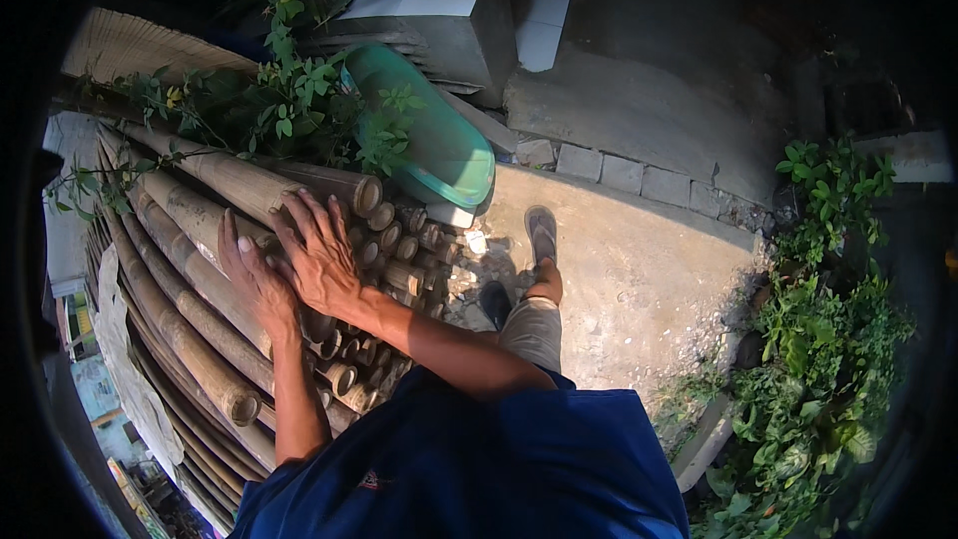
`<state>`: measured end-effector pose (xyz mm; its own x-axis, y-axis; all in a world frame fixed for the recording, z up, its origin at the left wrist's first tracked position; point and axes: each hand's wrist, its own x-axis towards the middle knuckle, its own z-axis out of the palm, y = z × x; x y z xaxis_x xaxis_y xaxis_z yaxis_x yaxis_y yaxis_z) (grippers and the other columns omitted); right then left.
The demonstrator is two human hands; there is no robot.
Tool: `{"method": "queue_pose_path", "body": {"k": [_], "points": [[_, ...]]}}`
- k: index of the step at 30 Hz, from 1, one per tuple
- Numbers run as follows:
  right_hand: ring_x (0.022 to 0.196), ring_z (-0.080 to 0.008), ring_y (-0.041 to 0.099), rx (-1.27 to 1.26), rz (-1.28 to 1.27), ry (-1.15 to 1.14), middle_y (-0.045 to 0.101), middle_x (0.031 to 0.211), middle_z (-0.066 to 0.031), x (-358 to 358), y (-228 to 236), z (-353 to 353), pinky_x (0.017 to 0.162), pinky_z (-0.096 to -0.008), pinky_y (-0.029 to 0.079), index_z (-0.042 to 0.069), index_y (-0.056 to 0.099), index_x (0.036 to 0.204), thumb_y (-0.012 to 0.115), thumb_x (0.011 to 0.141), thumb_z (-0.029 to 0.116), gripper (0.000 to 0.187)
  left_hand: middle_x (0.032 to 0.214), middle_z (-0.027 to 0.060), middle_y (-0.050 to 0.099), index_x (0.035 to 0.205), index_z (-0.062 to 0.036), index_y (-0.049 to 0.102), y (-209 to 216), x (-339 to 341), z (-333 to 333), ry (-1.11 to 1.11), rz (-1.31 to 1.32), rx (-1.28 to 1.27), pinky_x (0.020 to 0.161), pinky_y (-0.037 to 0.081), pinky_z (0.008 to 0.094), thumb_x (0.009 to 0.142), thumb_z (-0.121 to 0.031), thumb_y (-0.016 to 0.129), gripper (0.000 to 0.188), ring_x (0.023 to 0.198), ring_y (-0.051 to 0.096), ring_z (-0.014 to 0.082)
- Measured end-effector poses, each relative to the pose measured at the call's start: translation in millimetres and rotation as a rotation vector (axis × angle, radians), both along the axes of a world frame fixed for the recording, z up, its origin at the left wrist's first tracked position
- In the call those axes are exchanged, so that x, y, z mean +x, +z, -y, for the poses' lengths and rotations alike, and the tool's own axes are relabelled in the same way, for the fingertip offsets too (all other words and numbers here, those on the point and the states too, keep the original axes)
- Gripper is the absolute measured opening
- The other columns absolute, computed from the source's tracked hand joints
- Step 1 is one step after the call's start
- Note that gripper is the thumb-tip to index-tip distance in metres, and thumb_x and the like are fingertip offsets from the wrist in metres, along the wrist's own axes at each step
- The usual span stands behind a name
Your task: The person repeatedly picks up bamboo poles from a large stack, briefly inspects them by turning them over, and places them back. The person also adjusts a tarp covering part of the stack. No tools are used; all handling is by hand.
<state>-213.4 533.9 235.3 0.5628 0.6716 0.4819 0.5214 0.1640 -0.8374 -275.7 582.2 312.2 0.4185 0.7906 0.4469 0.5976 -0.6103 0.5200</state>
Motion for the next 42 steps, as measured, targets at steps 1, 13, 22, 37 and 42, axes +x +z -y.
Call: {"method": "queue_pose_path", "body": {"k": [1, 13, 22, 37, 42], "points": [[0.142, -0.0444, 0.032, -0.023, 0.016, 0.047, 0.034, 0.152, -0.0243, 6, -12, 15, 0.117, -0.0636, 0.023, 0.002, 0.048, 0.143, 0.070, 0.086, 0.024, 0.065, 0.151, 0.0240, 0.041, 0.144, 0.0026, 0.047, -3, 6, 3, 0.036, 0.016, 0.015, 0.113, 0.031, 0.0464, 0.104, -0.042, 0.047, 0.060, 0.139, 0.039, 0.0385], [0.112, -0.0455, 0.062, -0.708, -0.318, 0.340, 0.063, 0.121, -0.0314, 175, -146, 54, 0.096, -0.0480, 0.050, -0.003, 0.052, 0.137, 0.066, 0.093, 0.035, 0.060, 0.136, 0.0218, 0.057, 0.122, 0.0055, 0.062, -17, 26, -4, 0.371, -0.206, 0.236, 0.110, 0.039, 0.0457, 0.101, -0.016, 0.058, 0.031, 0.130, 0.052, 0.0365], [0.125, -0.0454, 0.056, -0.678, -0.610, 0.824, 0.056, 0.133, -0.0364, 150, -143, -99, 0.105, -0.0450, 0.046, -0.008, 0.040, 0.146, 0.067, 0.089, 0.055, 0.089, 0.134, 0.0207, 0.061, 0.119, 0.0046, 0.064, -15, 32, -3, 0.532, -0.345, 0.245, 0.110, 0.039, 0.0458, 0.103, -0.028, 0.053, 0.038, 0.128, 0.054, 0.0362], [0.116, -0.0403, 0.062, -0.771, -0.613, 0.890, 0.060, 0.124, -0.0347, 135, -151, -114, 0.099, -0.0426, 0.047, -0.013, 0.042, 0.138, 0.073, 0.079, 0.057, 0.097, 0.136, 0.0238, 0.058, 0.115, 0.0044, 0.067, -18, 20, -17, 0.590, -0.281, 0.275, 0.108, 0.041, 0.0468, 0.104, -0.032, 0.043, 0.045, 0.130, 0.053, 0.0386], [0.122, -0.0419, 0.058, -0.799, -0.605, 0.873, 0.056, 0.131, -0.0344, 129, -158, -113, 0.102, -0.0432, 0.046, -0.014, 0.039, 0.139, 0.073, 0.080, 0.056, 0.098, 0.135, 0.0239, 0.059, 0.117, 0.0063, 0.068, -29, 12, -52, 0.698, -0.112, 0.293, 0.108, 0.041, 0.0466, 0.107, -0.036, 0.034, 0.055, 0.128, 0.054, 0.0375]]}}
